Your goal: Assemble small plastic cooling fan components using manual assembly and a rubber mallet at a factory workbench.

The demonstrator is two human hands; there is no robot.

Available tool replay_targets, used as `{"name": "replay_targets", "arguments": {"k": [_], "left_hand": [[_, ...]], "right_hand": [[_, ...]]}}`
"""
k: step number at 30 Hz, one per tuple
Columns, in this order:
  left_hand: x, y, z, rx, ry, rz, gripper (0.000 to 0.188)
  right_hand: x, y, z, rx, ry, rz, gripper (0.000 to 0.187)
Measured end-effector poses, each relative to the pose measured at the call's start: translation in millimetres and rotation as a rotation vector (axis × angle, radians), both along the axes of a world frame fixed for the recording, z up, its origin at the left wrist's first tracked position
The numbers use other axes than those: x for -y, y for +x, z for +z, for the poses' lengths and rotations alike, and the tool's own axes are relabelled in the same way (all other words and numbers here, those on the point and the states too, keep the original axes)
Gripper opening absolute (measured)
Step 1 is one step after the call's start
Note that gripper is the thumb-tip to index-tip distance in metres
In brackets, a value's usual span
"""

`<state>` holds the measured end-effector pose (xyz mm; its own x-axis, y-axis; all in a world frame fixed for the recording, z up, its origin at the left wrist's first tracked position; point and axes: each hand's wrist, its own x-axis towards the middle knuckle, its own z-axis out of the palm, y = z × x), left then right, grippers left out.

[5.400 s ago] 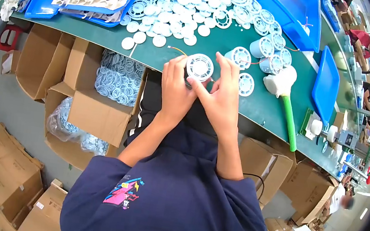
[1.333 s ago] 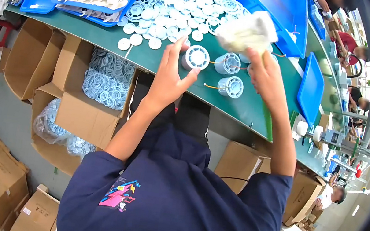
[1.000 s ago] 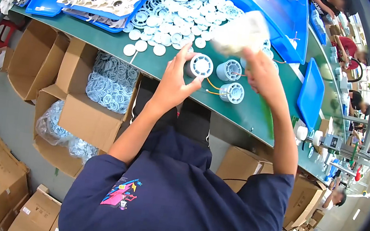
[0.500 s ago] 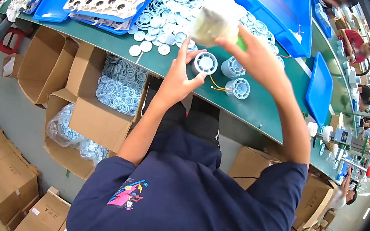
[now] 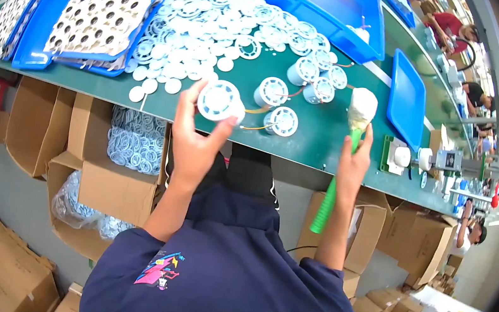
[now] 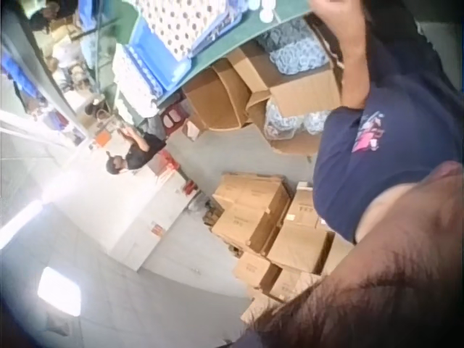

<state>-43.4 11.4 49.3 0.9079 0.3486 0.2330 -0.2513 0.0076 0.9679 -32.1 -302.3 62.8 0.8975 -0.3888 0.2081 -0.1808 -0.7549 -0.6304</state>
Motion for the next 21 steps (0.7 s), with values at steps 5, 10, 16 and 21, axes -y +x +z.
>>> {"name": "replay_targets", "arguments": {"k": [5, 10, 16, 21], "left_hand": [[61.7, 2.6, 13.8, 0.145, 0.307, -0.137, 0.073], [112.6, 29.9, 17.4, 0.31, 0.439, -0.194, 0.073], [128.1, 30.0, 20.1, 0.242, 0.599, -0.221, 0.08], [94.9, 3.6, -22.4, 0.021, 0.726, -0.008, 0.079]], "right_hand": [[-19.8, 6.7, -29.5, 0.052, -0.305, -0.022, 0.061], [-44.3, -7.9, 23.6, 0.282, 0.544, 0.347, 0.065], [-2.7, 47.7, 42.5, 0.008, 0.445, 0.306, 0.05], [149.6, 146.1, 3.6, 0.49, -0.22, -0.178, 0.06]]}}
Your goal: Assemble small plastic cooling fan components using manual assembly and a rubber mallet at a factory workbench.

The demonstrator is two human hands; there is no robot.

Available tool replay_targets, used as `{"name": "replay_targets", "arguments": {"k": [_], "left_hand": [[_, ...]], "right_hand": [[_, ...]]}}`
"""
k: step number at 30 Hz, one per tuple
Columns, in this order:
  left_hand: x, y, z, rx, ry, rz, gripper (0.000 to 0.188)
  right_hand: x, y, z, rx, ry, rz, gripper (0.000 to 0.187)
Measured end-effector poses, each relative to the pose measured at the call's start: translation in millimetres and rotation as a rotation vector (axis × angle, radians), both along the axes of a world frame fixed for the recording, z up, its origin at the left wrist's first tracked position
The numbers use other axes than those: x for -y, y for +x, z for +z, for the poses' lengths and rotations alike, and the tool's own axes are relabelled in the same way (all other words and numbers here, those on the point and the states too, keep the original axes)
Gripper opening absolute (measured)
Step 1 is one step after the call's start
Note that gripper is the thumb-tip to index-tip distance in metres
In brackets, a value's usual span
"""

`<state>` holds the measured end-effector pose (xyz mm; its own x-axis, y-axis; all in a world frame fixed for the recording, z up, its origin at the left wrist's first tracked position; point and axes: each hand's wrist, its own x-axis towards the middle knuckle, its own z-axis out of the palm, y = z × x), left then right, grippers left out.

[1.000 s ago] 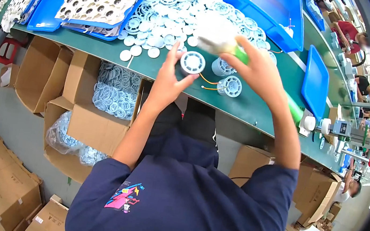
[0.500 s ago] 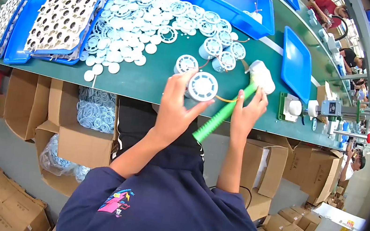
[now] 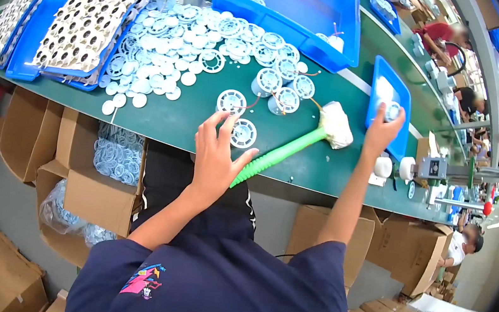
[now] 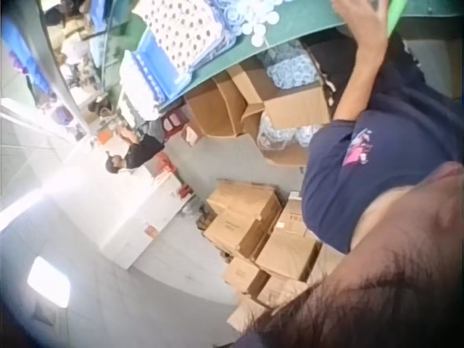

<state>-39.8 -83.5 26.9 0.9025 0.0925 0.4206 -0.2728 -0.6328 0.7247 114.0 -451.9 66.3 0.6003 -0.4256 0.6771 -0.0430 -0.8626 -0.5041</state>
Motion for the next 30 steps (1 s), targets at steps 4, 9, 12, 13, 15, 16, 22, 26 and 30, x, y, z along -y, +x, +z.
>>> {"name": "replay_targets", "arguments": {"k": [4, 9, 12, 13, 15, 16, 22, 26, 30], "left_hand": [[4.7, 11.8, -4.1, 0.008, 0.012, 0.039, 0.074], [-11.8, 11.3, -8.9, 0.04, -0.086, -0.069, 0.063], [-45.9, 0.5, -1.8, 0.025, -0.033, -0.097, 0.064], [-59.6, -1.5, -0.4, 0.025, 0.01, -0.089, 0.064], [-83.5, -0.1, 0.0, -0.006, 0.047, -0.134, 0.067], [-95.4, 1.2, 4.1, -0.007, 0.092, -0.152, 0.068], [-102.2, -13.2, 5.0, 0.121, 0.139, 0.055, 0.072], [-83.1, -19.5, -17.6, 0.055, -0.026, 0.207, 0.072], [-77.0, -8.0, -26.7, 0.068, -0.117, 0.214, 0.073]], "right_hand": [[62.2, 35.9, -15.2, -0.591, -0.018, -0.202, 0.081], [-3.8, 38.1, 2.2, -0.17, -0.382, -0.281, 0.061], [-98.7, 35.8, 32.2, 0.072, -0.463, 0.175, 0.037], [-139.2, 31.1, 38.2, 0.015, -0.307, 0.397, 0.028], [-194.3, 33.1, 29.6, -0.221, -0.154, 0.897, 0.018], [-222.3, 32.4, 33.1, -0.401, -0.135, 1.075, 0.019], [-317.1, 40.6, 14.9, -0.663, -0.491, 1.389, 0.031], [-343.2, 38.9, -10.6, -0.645, -0.613, 1.421, 0.026], [-340.9, 33.7, -14.6, -0.515, -0.546, 1.391, 0.018]]}}
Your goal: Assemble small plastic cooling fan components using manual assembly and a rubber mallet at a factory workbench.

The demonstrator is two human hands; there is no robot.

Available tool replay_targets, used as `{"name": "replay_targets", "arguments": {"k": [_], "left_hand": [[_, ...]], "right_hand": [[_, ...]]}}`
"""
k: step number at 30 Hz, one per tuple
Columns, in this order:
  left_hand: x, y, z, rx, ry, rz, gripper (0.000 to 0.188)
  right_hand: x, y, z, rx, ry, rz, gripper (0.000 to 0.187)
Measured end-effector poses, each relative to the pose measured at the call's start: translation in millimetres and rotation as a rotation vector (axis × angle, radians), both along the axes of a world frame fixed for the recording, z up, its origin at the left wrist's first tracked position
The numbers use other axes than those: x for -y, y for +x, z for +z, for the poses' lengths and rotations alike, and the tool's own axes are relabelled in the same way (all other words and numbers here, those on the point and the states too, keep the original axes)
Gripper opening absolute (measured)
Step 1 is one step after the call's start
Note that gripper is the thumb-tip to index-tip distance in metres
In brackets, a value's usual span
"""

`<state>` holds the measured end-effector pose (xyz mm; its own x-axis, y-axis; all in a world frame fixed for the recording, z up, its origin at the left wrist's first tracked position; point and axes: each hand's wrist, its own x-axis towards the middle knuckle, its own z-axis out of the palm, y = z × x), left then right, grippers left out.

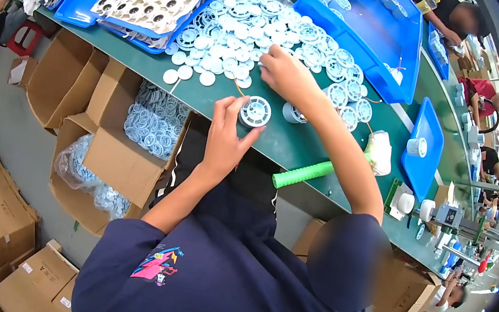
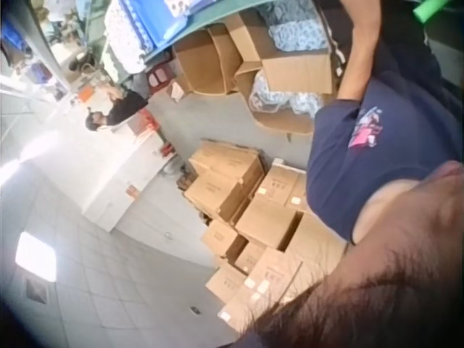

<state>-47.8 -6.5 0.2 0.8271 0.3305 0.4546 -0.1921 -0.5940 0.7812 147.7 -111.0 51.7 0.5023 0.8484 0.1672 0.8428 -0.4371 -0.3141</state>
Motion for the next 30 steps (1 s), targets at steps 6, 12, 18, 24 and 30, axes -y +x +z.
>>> {"name": "replay_targets", "arguments": {"k": [6, 12, 18, 24, 30], "left_hand": [[-6.6, 8.4, 2.0, -0.021, -0.03, -0.038, 0.068], [-6.2, 8.3, -3.7, -0.017, -0.021, -0.029, 0.066], [-5.0, 8.5, -1.4, -0.014, -0.032, -0.016, 0.064], [-4.4, 7.8, -3.9, -0.016, -0.041, -0.013, 0.064], [-4.3, 7.0, -1.0, -0.013, -0.045, -0.01, 0.064]], "right_hand": [[22.8, -63.1, 58.9, -0.642, 0.212, -0.188, 0.019], [20.4, -75.3, 46.4, -0.64, 0.201, -0.199, 0.02], [19.8, -80.2, 42.2, -0.76, 0.275, -0.335, 0.016], [27.9, -82.6, 42.3, -1.047, 0.313, -0.317, 0.015], [30.3, -80.4, 47.1, -1.129, 0.311, -0.352, 0.016]]}}
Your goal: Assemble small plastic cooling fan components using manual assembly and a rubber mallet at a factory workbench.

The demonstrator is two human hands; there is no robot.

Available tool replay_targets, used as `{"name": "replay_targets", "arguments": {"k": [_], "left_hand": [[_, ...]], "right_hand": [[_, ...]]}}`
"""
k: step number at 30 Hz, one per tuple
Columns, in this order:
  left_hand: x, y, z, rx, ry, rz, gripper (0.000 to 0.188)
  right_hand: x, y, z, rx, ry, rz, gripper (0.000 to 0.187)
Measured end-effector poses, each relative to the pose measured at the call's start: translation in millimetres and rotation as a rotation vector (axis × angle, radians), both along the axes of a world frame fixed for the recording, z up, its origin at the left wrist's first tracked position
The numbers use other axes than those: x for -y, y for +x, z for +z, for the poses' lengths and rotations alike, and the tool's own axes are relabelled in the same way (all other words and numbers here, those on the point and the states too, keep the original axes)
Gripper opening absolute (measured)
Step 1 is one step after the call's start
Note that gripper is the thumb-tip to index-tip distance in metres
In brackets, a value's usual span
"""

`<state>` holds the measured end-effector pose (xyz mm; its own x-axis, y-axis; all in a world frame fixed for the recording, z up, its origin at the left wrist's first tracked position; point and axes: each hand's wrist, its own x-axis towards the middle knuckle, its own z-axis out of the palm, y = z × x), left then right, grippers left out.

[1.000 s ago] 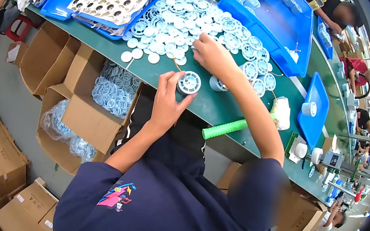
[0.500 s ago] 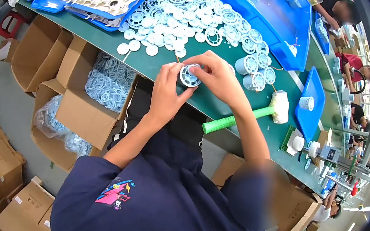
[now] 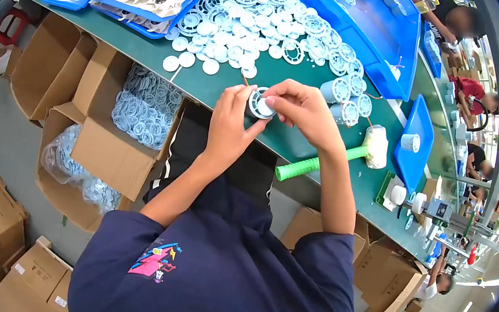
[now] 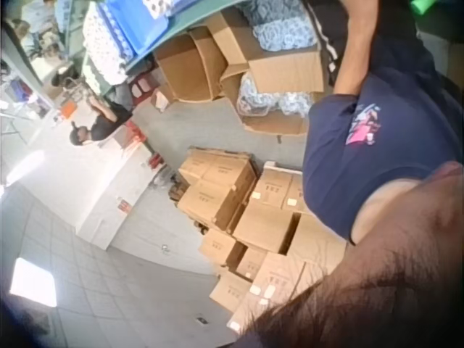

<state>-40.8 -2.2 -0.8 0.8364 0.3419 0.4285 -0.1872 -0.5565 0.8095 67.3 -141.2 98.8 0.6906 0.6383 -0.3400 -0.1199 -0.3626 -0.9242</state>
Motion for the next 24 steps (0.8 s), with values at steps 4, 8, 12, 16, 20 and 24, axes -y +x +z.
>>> {"name": "replay_targets", "arguments": {"k": [4, 8, 12, 16, 20, 24], "left_hand": [[-0.3, 0.1, -1.7, -0.006, 0.004, 0.003, 0.065], [-0.6, 0.3, -0.5, -0.001, 0.015, 0.009, 0.066], [-3.1, -1.2, 2.4, 0.025, 0.017, 0.0, 0.068], [-2.7, -0.3, 8.6, 0.031, -0.185, -0.045, 0.057], [-3.6, -0.5, 6.8, -0.016, -0.256, -0.074, 0.041], [-12.9, -4.6, 11.3, -0.027, -0.278, -0.123, 0.038]], "right_hand": [[-7.5, -8.3, -6.5, 0.17, -0.024, 0.013, 0.013], [-8.8, -6.1, -17.7, 0.492, -0.092, -0.076, 0.012], [-8.8, -3.8, -10.5, 0.557, -0.082, -0.208, 0.011], [3.5, 17.9, -11.2, 0.873, -0.283, -0.201, 0.019], [7.4, 69.3, -38.1, 0.975, -0.42, -0.2, 0.029], [-2.7, 90.1, -46.6, 0.955, -0.584, -0.077, 0.031]]}}
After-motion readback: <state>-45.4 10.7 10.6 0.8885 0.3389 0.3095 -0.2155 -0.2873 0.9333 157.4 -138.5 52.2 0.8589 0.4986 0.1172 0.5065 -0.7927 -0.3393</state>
